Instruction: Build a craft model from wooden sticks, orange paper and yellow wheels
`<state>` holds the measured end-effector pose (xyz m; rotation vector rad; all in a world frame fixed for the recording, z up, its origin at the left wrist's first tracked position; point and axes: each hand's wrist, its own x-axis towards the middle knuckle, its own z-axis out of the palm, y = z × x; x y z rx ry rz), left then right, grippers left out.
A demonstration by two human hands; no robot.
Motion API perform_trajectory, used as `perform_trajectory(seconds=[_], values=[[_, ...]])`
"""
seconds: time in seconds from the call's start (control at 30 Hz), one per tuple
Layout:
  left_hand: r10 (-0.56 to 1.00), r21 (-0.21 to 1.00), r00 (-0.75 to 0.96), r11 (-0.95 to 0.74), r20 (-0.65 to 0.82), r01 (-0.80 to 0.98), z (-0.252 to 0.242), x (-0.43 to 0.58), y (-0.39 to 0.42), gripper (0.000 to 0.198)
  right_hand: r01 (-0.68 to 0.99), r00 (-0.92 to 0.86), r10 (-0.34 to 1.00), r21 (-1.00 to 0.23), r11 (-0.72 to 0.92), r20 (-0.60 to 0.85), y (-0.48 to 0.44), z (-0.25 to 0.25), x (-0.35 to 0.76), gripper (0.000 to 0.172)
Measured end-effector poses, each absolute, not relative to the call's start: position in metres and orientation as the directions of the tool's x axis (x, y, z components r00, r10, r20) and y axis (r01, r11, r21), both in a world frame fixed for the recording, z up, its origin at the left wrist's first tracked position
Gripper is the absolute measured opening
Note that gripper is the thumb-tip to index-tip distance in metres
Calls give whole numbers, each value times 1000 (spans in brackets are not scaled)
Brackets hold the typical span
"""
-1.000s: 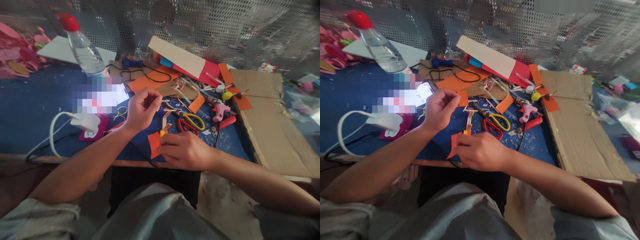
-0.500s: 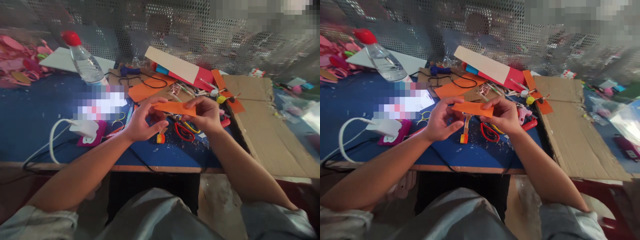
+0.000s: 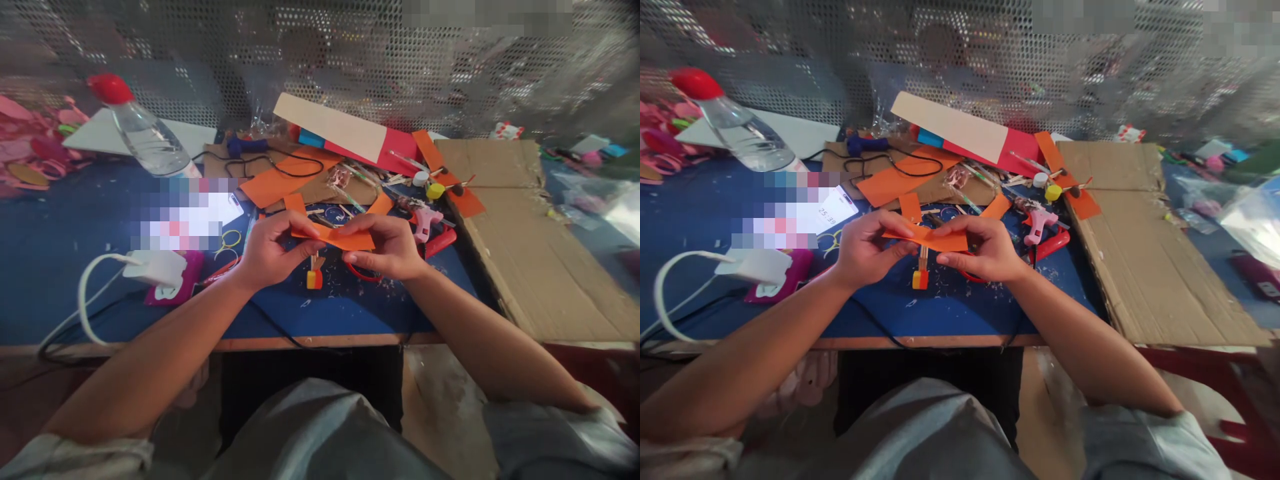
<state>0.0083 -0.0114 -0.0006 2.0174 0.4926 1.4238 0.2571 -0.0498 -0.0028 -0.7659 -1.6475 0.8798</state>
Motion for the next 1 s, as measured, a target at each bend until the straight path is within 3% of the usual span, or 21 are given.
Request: perform_trajectory(seconds=[0.2, 0.5, 0.67, 1.0], values=[[577, 629, 349, -776, 739, -49, -2, 10, -10, 24, 147, -152, 817, -805, 575, 556, -48, -4, 255, 26], [578, 625, 351, -780, 736, -28, -1, 10, -13, 21, 138, -100, 800, -788, 600, 591, -54, 3, 249, 21], [607, 652, 346, -758, 716, -18, -1, 11, -14, 31, 154, -54, 823, -810, 566, 565, -57, 5, 245, 23], [664, 684, 289, -728, 690, 42, -2, 13, -19, 24, 125, 1, 748, -742, 659, 664, -53, -1, 241, 25]])
